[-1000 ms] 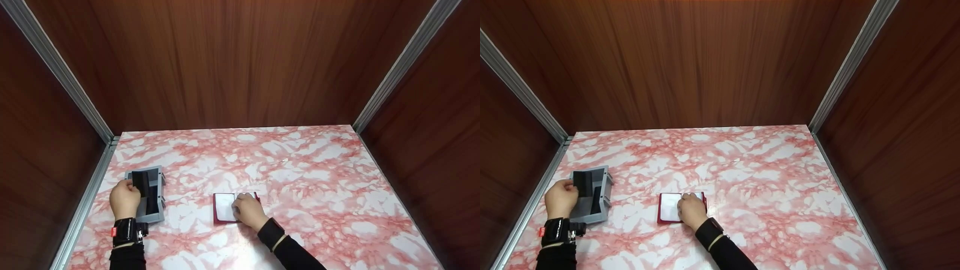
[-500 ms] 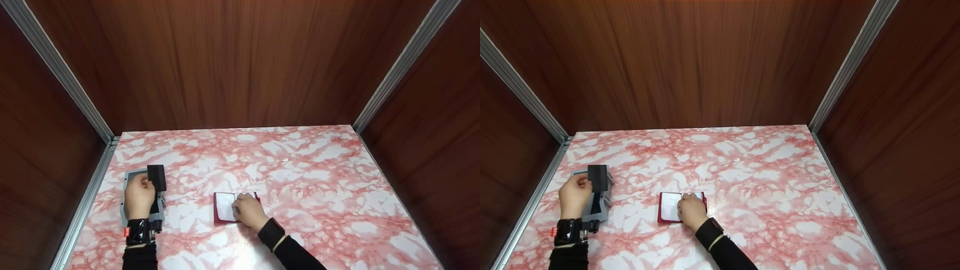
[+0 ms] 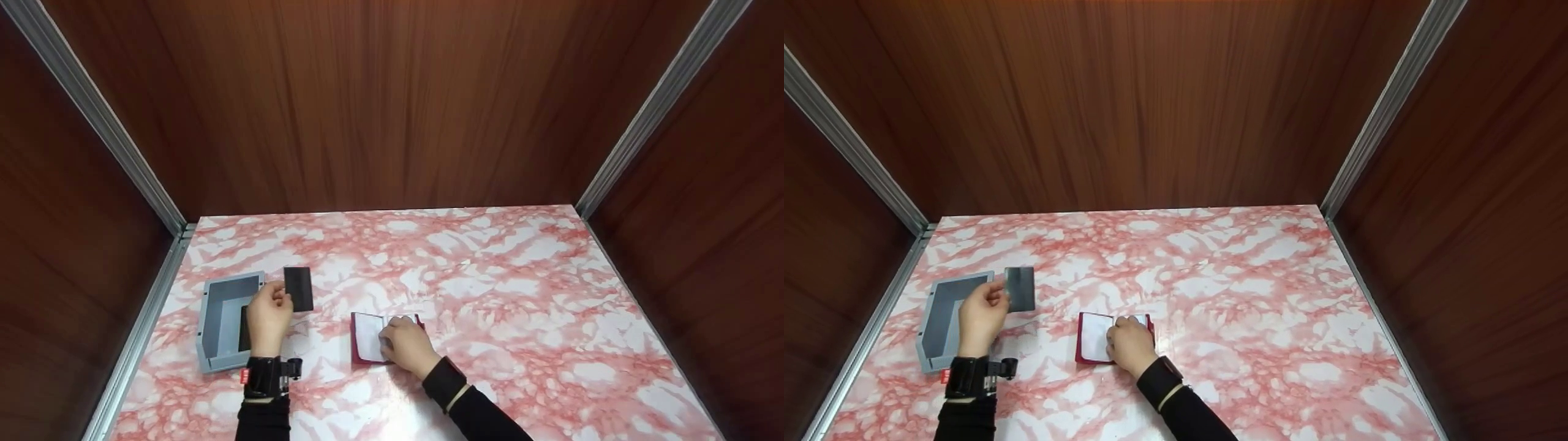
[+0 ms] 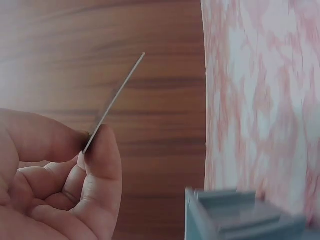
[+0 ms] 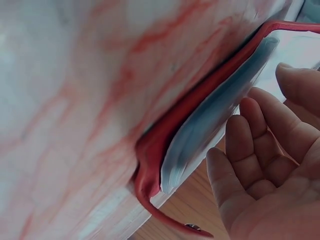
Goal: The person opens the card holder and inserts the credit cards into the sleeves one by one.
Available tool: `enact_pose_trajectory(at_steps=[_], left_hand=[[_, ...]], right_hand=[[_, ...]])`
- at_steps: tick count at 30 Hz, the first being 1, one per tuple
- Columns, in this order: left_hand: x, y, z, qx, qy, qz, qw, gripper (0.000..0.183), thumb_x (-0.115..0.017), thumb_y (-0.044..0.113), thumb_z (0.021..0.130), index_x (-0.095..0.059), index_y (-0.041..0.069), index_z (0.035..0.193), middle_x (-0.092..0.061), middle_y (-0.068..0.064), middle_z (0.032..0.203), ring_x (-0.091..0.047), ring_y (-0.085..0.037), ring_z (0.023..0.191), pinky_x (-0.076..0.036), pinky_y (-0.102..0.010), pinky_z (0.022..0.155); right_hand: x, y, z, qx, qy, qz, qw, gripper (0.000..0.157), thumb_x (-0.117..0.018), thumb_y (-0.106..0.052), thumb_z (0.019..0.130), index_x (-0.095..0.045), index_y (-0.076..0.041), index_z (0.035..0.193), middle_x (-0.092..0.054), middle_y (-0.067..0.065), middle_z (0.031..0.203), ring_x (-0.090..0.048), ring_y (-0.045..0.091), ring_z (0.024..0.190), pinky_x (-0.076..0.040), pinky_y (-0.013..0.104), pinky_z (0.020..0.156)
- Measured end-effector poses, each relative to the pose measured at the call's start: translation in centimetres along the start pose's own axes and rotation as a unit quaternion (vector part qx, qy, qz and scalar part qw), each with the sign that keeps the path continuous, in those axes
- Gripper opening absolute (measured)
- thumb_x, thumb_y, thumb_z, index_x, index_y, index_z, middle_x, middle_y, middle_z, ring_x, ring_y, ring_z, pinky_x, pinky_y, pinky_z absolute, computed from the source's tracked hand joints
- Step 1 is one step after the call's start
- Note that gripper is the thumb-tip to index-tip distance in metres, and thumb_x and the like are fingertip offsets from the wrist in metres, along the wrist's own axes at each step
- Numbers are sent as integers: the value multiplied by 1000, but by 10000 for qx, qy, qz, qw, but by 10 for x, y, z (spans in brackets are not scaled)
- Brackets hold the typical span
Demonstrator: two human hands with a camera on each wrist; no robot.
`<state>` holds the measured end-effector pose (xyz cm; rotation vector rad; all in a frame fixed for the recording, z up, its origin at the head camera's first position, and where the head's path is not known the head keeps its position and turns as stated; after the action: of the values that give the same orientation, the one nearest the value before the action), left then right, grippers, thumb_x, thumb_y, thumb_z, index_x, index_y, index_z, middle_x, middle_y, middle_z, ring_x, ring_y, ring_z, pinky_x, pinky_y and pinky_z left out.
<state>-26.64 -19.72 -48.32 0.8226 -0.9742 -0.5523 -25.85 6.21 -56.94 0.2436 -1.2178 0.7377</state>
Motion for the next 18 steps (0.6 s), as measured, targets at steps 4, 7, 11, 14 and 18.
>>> enact_pose_trajectory(at_steps=[4,7,11,14,18], left_hand=[[-14,6,-5,-23,-116,-96,9999,23,-62,-5,85,-68,-8,107,-67,-17,88,-63,-29,79,-51,-40,71],[-21,9,-8,-18,-169,-90,9998,22,-64,-3,85,-68,-7,107,-67,-16,88,-63,-28,80,-50,-41,72],[-29,13,-11,-48,-192,-117,9997,22,-65,-2,84,-69,-5,105,-67,-13,86,-62,-25,78,-49,-40,73],[-35,17,-12,-89,-239,-229,9994,21,-65,-3,84,-70,-5,103,-67,-12,84,-61,-24,76,-49,-38,72],[-41,20,-14,-88,-304,-329,9990,20,-64,-3,84,-70,-6,103,-67,-12,84,-62,-24,76,-50,-38,72]], right_hand=[[-1,3,-1,-21,-40,-31,10000,13,-80,-21,77,-73,-13,84,-59,-1,81,-57,22,78,-48,32,72],[0,5,-2,-62,-64,9,10000,15,-80,-22,77,-73,-12,87,-59,-1,81,-57,22,78,-48,33,73],[2,8,-4,-175,-79,122,9997,17,-80,-20,77,-74,-12,90,-59,-1,81,-58,21,79,-49,34,73],[4,11,-6,-209,-41,190,9996,17,-80,-19,78,-73,-11,92,-59,-1,83,-58,20,79,-50,34,72],[8,13,-6,-218,26,270,9994,17,-79,-17,80,-73,-9,94,-60,0,84,-58,19,79,-51,33,74]])
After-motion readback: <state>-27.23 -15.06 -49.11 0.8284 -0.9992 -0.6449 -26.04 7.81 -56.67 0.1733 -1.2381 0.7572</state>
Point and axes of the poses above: each hand's wrist, its own z-axis towards the middle knuckle, its own x-axis out of the back of the hand, y = z × x, the point moved 9 cm from there along z, towards the middle knuckle
